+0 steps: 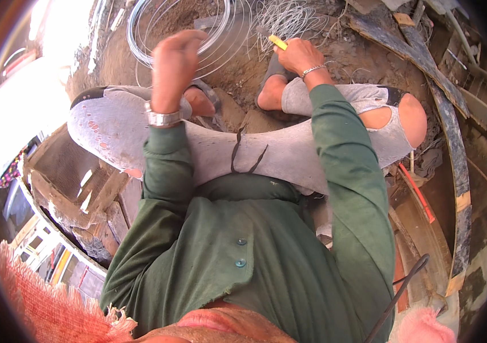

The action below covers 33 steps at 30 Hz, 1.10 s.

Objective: The person sits cross-legged on the ground and repeatedly cuts short lengths of thin metal wire using yellow-handled pliers. The cut pieces are dropped onto the ground beside the person.

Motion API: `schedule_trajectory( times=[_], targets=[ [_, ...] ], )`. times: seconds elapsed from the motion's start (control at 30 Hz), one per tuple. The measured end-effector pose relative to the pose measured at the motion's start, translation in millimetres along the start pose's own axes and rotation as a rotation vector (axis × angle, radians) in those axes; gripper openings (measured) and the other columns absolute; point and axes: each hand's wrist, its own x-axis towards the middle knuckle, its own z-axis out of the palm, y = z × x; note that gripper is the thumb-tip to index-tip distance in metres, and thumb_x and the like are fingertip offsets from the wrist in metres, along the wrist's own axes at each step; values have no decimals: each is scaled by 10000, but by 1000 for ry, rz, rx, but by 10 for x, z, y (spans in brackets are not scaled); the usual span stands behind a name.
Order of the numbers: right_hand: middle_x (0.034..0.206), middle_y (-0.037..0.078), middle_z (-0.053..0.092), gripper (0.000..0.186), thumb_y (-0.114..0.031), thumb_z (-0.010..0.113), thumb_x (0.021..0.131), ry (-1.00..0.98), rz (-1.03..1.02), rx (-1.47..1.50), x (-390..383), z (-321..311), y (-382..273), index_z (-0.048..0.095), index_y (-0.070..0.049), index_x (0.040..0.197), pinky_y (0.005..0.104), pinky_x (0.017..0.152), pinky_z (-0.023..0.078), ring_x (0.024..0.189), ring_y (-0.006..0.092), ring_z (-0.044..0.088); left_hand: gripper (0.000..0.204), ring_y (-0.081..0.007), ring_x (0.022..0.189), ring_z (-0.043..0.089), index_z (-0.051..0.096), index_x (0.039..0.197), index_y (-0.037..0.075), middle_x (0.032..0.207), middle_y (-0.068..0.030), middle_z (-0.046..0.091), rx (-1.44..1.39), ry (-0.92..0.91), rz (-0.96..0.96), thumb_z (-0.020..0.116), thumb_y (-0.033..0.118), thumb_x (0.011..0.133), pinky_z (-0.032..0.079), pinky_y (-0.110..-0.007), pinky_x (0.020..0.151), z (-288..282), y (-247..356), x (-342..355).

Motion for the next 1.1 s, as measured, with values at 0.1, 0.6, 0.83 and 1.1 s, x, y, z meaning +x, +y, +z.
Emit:
schedule_trajectory(
  times=[0.1, 0.6, 0.83, 1.1],
  targets=[
    [1214, 239, 716, 445, -418, 640, 956, -77, -6, -34, 117, 176, 133, 745, -54, 1192, 503, 979, 538, 1157, 429, 673, 166, -83, 577, 561, 825, 1026, 100, 713, -17, 698, -94, 47, -126, 682, 111, 943, 453, -260, 557, -506, 102, 202],
    [878, 77, 710, 336, -318, 648, 1037, 16, -208, 1087, -287, -178, -368, 686, 10, 1095, 302, 677, 562, 720, 139, 675, 165, -59, 578, 512, 756, 1103, 6, 715, 28, 602, -675, 226, -322, 673, 98, 994, 421, -205, 532, -747, -80, 235],
    [767, 30, 690, 375, -357, 820, 909, 73, -337, 1251, -715, -212, -683, 718, -5, 988, 259, 623, 537, 667, 87, 647, 174, -63, 658, 573, 776, 1057, 29, 765, 8, 682, -427, -40, -218, 680, 64, 916, 482, -257, 601, 339, 136, -87],
    [811, 46, 725, 223, -182, 812, 880, 193, -291, 1151, -611, -63, -675, 749, 4, 983, 258, 627, 549, 710, 104, 683, 227, -116, 697, 649, 735, 1113, 4, 876, -61, 732, -658, -100, -496, 686, 106, 917, 516, -276, 628, 710, 108, -242]
  ],
)
